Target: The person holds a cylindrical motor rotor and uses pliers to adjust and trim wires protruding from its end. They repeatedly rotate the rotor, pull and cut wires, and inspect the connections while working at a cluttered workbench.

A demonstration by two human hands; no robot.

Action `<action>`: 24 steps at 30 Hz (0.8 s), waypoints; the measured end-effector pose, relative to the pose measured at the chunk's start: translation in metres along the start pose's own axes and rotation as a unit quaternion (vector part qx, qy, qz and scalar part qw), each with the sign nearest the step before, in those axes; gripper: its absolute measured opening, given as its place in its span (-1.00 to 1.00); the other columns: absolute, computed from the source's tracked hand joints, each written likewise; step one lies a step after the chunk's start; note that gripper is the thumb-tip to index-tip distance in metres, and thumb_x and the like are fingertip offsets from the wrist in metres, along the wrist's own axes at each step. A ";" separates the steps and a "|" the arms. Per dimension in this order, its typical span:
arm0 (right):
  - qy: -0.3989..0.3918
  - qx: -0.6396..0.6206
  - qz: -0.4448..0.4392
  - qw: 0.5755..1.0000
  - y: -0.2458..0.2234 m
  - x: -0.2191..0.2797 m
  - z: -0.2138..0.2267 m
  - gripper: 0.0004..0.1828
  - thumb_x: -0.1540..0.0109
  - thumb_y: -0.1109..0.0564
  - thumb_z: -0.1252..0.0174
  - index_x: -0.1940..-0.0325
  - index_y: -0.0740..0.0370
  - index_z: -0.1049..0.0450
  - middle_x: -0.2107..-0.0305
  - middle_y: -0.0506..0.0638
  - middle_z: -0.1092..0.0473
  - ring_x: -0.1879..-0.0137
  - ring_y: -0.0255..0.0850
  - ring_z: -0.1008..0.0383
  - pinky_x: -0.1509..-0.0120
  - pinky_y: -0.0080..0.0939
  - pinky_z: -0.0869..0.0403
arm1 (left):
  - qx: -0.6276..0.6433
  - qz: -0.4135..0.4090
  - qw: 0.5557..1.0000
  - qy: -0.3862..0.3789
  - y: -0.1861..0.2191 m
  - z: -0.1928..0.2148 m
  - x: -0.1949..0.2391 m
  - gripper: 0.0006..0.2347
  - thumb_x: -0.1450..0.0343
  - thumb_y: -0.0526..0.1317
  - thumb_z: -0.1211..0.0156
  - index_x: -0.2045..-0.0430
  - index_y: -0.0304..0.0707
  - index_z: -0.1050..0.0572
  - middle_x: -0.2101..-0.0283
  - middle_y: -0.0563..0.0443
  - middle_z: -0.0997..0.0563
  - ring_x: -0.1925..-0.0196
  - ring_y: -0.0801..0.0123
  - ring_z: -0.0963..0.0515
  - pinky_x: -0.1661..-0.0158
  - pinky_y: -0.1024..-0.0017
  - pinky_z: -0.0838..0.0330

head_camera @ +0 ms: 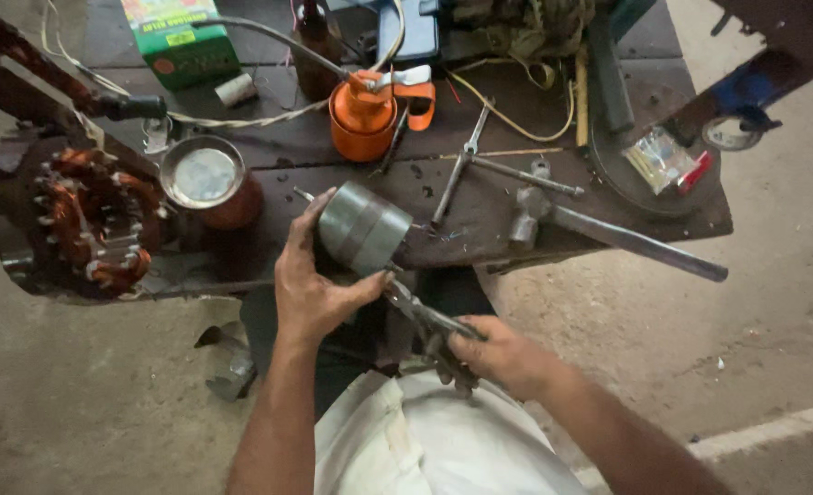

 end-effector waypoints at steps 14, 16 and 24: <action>0.335 0.584 0.403 0.620 -0.100 0.077 -0.040 -0.44 -0.04 0.03 -0.37 -0.06 0.29 -0.49 -0.23 0.37 -0.17 -0.29 0.29 -0.16 -0.32 0.39 -0.11 | -0.007 -0.008 1.000 0.009 0.003 0.004 0.001 -0.19 -0.08 -0.15 -0.63 -0.27 -0.20 -0.35 -0.16 -0.15 -0.61 -0.20 0.16 -0.65 -0.20 0.26 -0.52; 0.339 0.575 0.420 0.615 -0.104 0.082 -0.043 -0.47 -0.05 0.05 -0.37 -0.06 0.28 -0.49 -0.24 0.35 -0.18 -0.30 0.29 -0.16 -0.32 0.38 -0.13 | -0.007 -0.012 1.000 0.011 0.002 0.004 0.001 -0.18 -0.08 -0.13 -0.65 -0.27 -0.20 -0.35 -0.14 -0.16 -0.61 -0.17 0.16 -0.65 -0.19 0.26 -0.52; 0.323 0.580 0.433 0.610 -0.099 0.078 -0.052 -0.46 -0.06 0.05 -0.36 -0.06 0.33 -0.48 -0.10 0.41 -0.29 -0.18 0.30 -0.32 -0.19 0.28 -0.32 | -0.001 -0.017 1.000 0.012 0.001 0.005 0.005 -0.18 -0.09 -0.11 -0.65 -0.28 -0.19 -0.34 -0.11 -0.17 -0.63 -0.13 0.19 -0.67 -0.15 0.27 -0.54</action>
Point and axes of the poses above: each hand's wrist, its own x-axis away from the middle knuckle, its own z-axis out of the back of the hand, y = z × x, the point moved 10 cm from there along -x, towards the middle knuckle
